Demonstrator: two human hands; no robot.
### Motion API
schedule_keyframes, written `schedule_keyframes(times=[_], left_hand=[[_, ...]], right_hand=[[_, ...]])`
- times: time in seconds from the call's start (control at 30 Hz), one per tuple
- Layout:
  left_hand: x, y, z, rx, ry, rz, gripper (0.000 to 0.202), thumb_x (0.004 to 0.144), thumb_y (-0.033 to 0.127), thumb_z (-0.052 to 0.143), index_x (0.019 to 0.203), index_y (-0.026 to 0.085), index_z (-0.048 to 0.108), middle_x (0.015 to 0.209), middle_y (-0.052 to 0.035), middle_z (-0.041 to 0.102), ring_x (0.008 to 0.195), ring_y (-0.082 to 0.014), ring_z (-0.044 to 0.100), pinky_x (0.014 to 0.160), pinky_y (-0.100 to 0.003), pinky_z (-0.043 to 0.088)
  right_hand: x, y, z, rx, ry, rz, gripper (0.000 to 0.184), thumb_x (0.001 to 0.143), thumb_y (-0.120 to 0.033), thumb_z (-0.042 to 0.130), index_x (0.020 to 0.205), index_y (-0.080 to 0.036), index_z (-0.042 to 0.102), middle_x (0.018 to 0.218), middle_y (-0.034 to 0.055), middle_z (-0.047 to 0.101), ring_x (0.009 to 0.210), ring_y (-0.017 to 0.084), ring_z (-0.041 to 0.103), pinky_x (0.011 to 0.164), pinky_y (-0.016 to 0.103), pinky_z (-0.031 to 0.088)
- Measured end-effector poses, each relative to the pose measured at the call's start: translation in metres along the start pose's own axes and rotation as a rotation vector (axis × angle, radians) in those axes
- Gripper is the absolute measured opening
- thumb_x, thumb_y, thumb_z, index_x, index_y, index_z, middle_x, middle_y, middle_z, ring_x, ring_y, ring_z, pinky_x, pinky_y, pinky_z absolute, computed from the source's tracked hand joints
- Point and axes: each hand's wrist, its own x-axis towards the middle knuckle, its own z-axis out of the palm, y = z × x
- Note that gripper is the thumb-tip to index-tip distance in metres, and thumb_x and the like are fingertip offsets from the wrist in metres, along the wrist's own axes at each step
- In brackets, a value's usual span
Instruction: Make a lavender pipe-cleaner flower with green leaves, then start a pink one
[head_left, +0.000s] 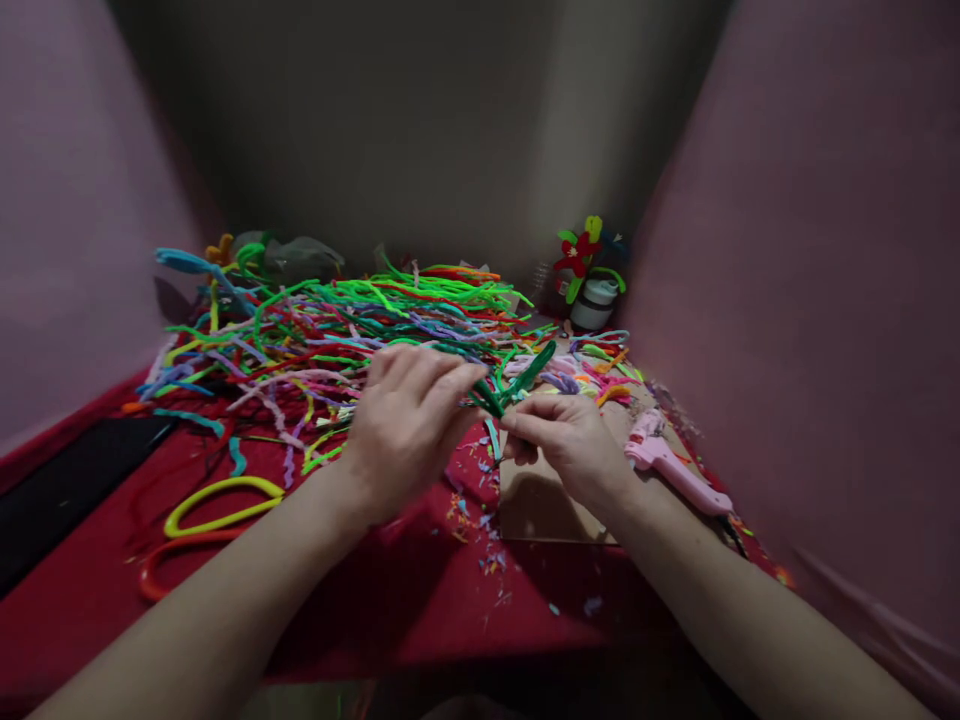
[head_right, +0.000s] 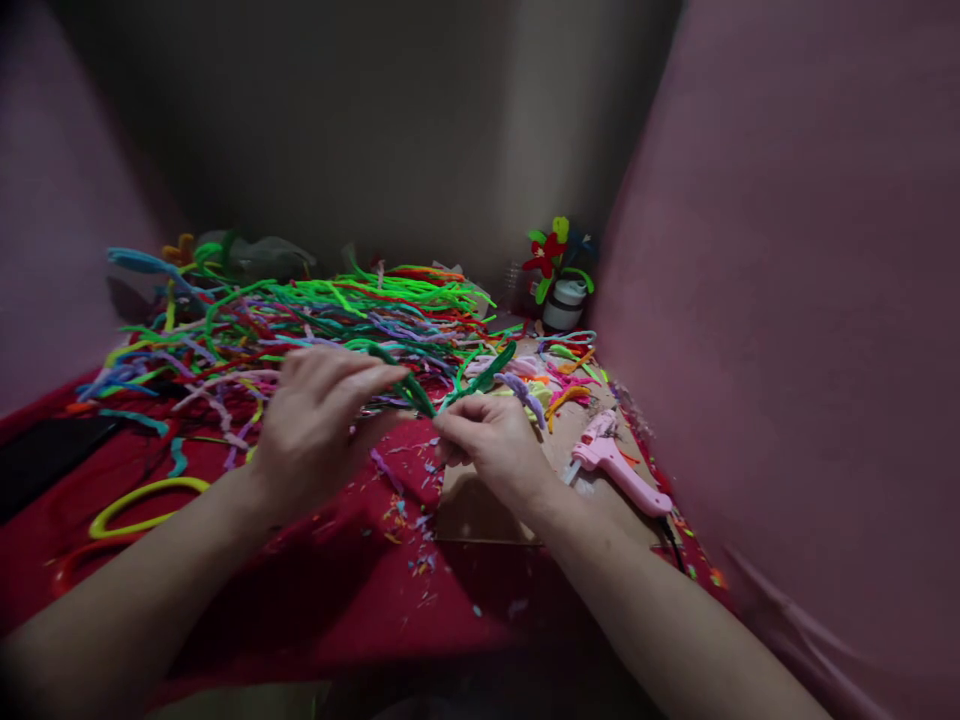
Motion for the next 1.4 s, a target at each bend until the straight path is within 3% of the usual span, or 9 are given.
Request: schedule_keyframes(times=[0.07, 0.2, 0.27, 0.33, 0.5, 0.7, 0.83, 1.13, 1.4], left_hand=[[0.002, 0.005, -0.001, -0.175, 0.068, -0.291, 0.011, 0.079, 0.028, 0.058, 0.078, 0.018, 0.063, 0.077, -0.0055, 0.064, 0.077, -0.0196, 0.056, 0.074, -0.035, 0.042], [-0.001, 0.01, 0.015, -0.957, -0.276, -0.859, 0.023, 0.074, 0.037, 0.062, 0.068, 0.015, 0.062, 0.055, 0.0017, 0.052, 0.049, -0.0102, 0.044, 0.049, -0.024, 0.034], [-0.004, 0.012, 0.024, -1.204, -0.222, -1.032, 0.027, 0.069, 0.039, 0.066, 0.065, 0.014, 0.061, 0.048, 0.0047, 0.044, 0.043, -0.0074, 0.036, 0.045, -0.023, 0.029], [-0.006, 0.014, 0.03, -1.308, -0.202, -1.105, 0.028, 0.065, 0.037, 0.07, 0.059, 0.012, 0.06, 0.046, 0.0042, 0.043, 0.043, -0.0065, 0.035, 0.045, -0.023, 0.027], [-0.007, 0.016, 0.029, -1.336, -0.221, -1.128, 0.024, 0.063, 0.032, 0.072, 0.059, 0.011, 0.062, 0.047, 0.0027, 0.047, 0.042, -0.0059, 0.036, 0.043, -0.021, 0.024], [-0.002, 0.013, 0.023, -1.228, -0.088, -1.084, 0.018, 0.059, 0.028, 0.076, 0.067, 0.015, 0.066, 0.055, 0.004, 0.054, 0.045, -0.006, 0.039, 0.045, -0.021, 0.029], [0.001, 0.01, 0.019, -1.084, -0.146, -1.02, 0.017, 0.06, 0.028, 0.075, 0.062, 0.014, 0.066, 0.049, 0.0051, 0.05, 0.044, -0.0059, 0.036, 0.045, -0.022, 0.026], [0.002, 0.009, 0.02, -1.267, -0.215, -1.103, 0.017, 0.063, 0.029, 0.072, 0.068, 0.015, 0.063, 0.053, 0.0049, 0.051, 0.044, -0.0055, 0.037, 0.043, -0.02, 0.025], [0.006, 0.008, 0.013, -0.805, -0.125, -0.863, 0.015, 0.067, 0.027, 0.067, 0.062, 0.014, 0.063, 0.054, 0.0046, 0.048, 0.052, -0.0081, 0.039, 0.049, -0.021, 0.029]], right_hand=[[0.0, 0.001, 0.002, 0.143, 0.062, -0.017, 0.014, 0.072, -0.024, 0.062, 0.062, -0.014, 0.062, 0.053, 0.0012, 0.06, 0.046, 0.009, 0.049, 0.047, 0.023, 0.037], [-0.004, 0.004, 0.009, 0.233, 0.059, -0.004, 0.013, 0.071, -0.025, 0.063, 0.064, -0.014, 0.062, 0.053, 0.0012, 0.061, 0.047, 0.009, 0.05, 0.049, 0.023, 0.037], [-0.006, 0.005, 0.012, 0.206, 0.019, 0.027, 0.015, 0.072, -0.025, 0.062, 0.063, -0.014, 0.061, 0.053, 0.001, 0.061, 0.047, 0.009, 0.05, 0.05, 0.023, 0.038], [-0.008, 0.005, 0.015, 0.145, -0.037, 0.054, 0.016, 0.072, -0.026, 0.061, 0.062, -0.013, 0.061, 0.054, 0.0009, 0.06, 0.047, 0.009, 0.049, 0.051, 0.024, 0.038], [-0.008, 0.005, 0.014, -0.02, -0.099, 0.043, 0.023, 0.074, -0.031, 0.059, 0.059, -0.013, 0.061, 0.053, 0.0001, 0.057, 0.049, 0.009, 0.048, 0.051, 0.023, 0.037], [-0.009, 0.003, 0.014, -0.008, -0.092, 0.063, 0.025, 0.073, -0.023, 0.056, 0.05, -0.014, 0.056, 0.046, -0.0006, 0.054, 0.045, 0.008, 0.046, 0.05, 0.023, 0.035], [-0.009, 0.002, 0.016, 0.017, -0.119, 0.11, 0.025, 0.074, -0.026, 0.056, 0.052, -0.015, 0.054, 0.045, -0.0017, 0.053, 0.042, 0.008, 0.044, 0.047, 0.022, 0.033], [-0.013, 0.007, 0.016, -0.013, -0.118, 0.118, 0.025, 0.071, -0.026, 0.06, 0.049, -0.014, 0.054, 0.041, -0.0039, 0.047, 0.039, 0.007, 0.039, 0.043, 0.022, 0.029], [-0.014, 0.007, 0.017, 0.056, -0.124, 0.173, 0.022, 0.068, -0.027, 0.061, 0.05, -0.015, 0.056, 0.036, -0.0053, 0.044, 0.033, 0.006, 0.038, 0.038, 0.021, 0.027]])
